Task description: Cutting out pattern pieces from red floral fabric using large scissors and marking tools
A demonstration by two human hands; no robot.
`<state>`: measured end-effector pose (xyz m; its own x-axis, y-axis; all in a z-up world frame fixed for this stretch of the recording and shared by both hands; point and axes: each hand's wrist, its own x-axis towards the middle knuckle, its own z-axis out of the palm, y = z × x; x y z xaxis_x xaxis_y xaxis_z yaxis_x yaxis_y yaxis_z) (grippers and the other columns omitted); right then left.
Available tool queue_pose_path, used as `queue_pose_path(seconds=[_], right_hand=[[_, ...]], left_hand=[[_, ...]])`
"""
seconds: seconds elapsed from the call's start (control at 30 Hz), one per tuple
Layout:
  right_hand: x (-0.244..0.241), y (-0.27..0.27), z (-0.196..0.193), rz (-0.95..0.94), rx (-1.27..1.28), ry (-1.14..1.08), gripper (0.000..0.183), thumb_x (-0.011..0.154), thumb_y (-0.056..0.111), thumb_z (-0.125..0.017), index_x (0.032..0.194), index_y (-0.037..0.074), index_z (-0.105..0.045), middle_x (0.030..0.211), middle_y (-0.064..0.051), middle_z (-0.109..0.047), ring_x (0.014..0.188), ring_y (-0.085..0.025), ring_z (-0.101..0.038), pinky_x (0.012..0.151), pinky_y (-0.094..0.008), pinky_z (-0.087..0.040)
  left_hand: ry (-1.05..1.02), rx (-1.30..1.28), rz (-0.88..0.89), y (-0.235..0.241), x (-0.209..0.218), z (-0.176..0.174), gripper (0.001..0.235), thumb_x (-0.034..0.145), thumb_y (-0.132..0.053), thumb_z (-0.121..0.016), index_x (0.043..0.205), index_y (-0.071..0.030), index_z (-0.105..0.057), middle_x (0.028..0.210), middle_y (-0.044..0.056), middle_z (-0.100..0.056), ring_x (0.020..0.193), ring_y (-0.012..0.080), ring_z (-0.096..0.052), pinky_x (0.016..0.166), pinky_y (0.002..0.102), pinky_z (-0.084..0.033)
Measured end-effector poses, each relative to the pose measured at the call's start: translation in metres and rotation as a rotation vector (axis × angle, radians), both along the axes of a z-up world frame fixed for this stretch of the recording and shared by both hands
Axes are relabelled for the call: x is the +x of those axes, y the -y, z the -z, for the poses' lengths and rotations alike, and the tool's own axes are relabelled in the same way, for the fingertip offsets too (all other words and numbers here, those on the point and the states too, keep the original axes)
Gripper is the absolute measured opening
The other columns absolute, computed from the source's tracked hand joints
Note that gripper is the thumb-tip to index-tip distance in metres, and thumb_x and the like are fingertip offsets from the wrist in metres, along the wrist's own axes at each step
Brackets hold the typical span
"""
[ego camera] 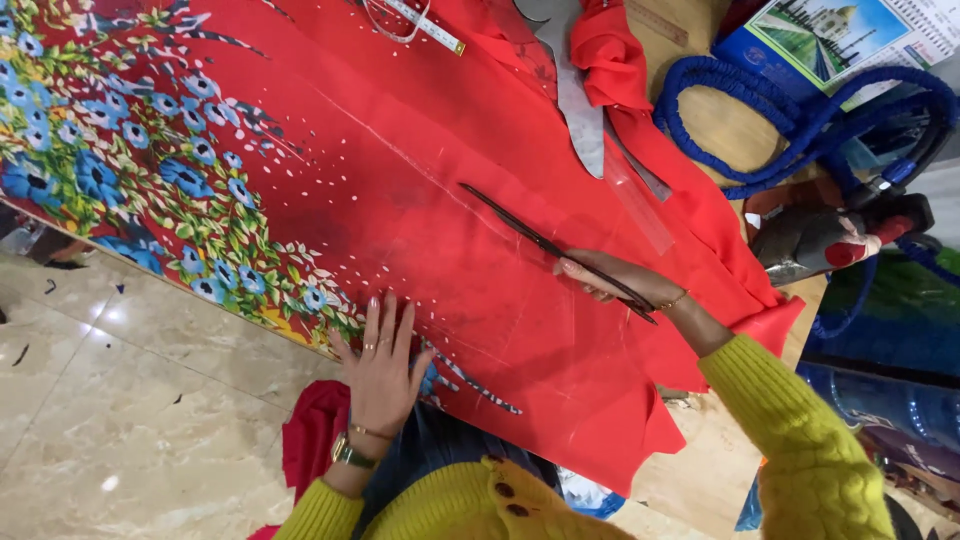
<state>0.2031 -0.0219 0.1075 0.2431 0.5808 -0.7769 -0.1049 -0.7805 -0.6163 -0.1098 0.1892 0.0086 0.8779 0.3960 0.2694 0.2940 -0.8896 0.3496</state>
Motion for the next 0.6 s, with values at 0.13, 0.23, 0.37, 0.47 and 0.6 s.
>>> queue_pose_path(seconds=[0.13,0.23,0.37,0.47,0.6], right_hand=[[-0.004,-0.01,-0.007,-0.043,0.031,0.012,0.059,0.1,0.065,-0.045,0.121,0.009,-0.051,0.074,0.003,-0.033,0.059,-0.008,-0.035,0.052,-0.024,-0.031],[-0.006,-0.019,-0.008,-0.087,0.031,0.036,0.077,0.099,0.068,-0.042,0.143,0.005,-0.044,0.076,0.003,-0.034,0.063,-0.008,-0.036,0.056,-0.026,-0.033],[-0.01,-0.031,-0.015,-0.071,0.039,0.055,0.075,0.099,0.067,-0.041,0.141,0.004,-0.046,0.078,0.0,-0.038,0.064,-0.01,-0.038,0.057,-0.028,-0.036],[-0.01,-0.036,-0.014,-0.067,0.03,0.068,0.074,0.099,0.067,-0.04,0.139,0.005,-0.047,0.079,-0.001,-0.039,0.066,-0.011,-0.04,0.059,-0.028,-0.037],[-0.014,-0.042,-0.015,-0.054,0.016,0.055,0.083,0.098,0.07,-0.038,0.145,0.001,-0.041,0.078,0.001,-0.036,0.064,-0.01,-0.038,0.06,-0.029,-0.036]], left_hand=[[-0.009,0.071,0.001,-0.02,0.029,0.0,0.066,0.103,-0.058,-0.042,0.155,-0.018,-0.043,0.167,0.007,-0.034,0.156,0.0249,-0.022,0.12,0.072,-0.003],[0.002,0.137,0.023,-0.027,0.041,0.009,0.068,0.101,-0.058,-0.048,0.155,-0.018,-0.044,0.167,0.008,-0.032,0.155,0.0268,-0.025,0.118,0.074,-0.01],[-0.017,0.145,0.012,-0.027,0.046,0.013,0.066,0.099,-0.058,-0.05,0.152,-0.019,-0.049,0.165,0.006,-0.037,0.153,0.0257,-0.03,0.12,0.074,-0.009],[-0.027,0.15,0.013,-0.027,0.046,0.014,0.065,0.099,-0.057,-0.051,0.153,-0.019,-0.048,0.165,0.006,-0.038,0.151,0.0263,-0.033,0.119,0.075,-0.009],[-0.041,0.125,0.015,-0.028,0.045,0.018,0.066,0.099,-0.057,-0.05,0.153,-0.02,-0.046,0.165,0.006,-0.036,0.152,0.0264,-0.032,0.119,0.076,-0.007]])
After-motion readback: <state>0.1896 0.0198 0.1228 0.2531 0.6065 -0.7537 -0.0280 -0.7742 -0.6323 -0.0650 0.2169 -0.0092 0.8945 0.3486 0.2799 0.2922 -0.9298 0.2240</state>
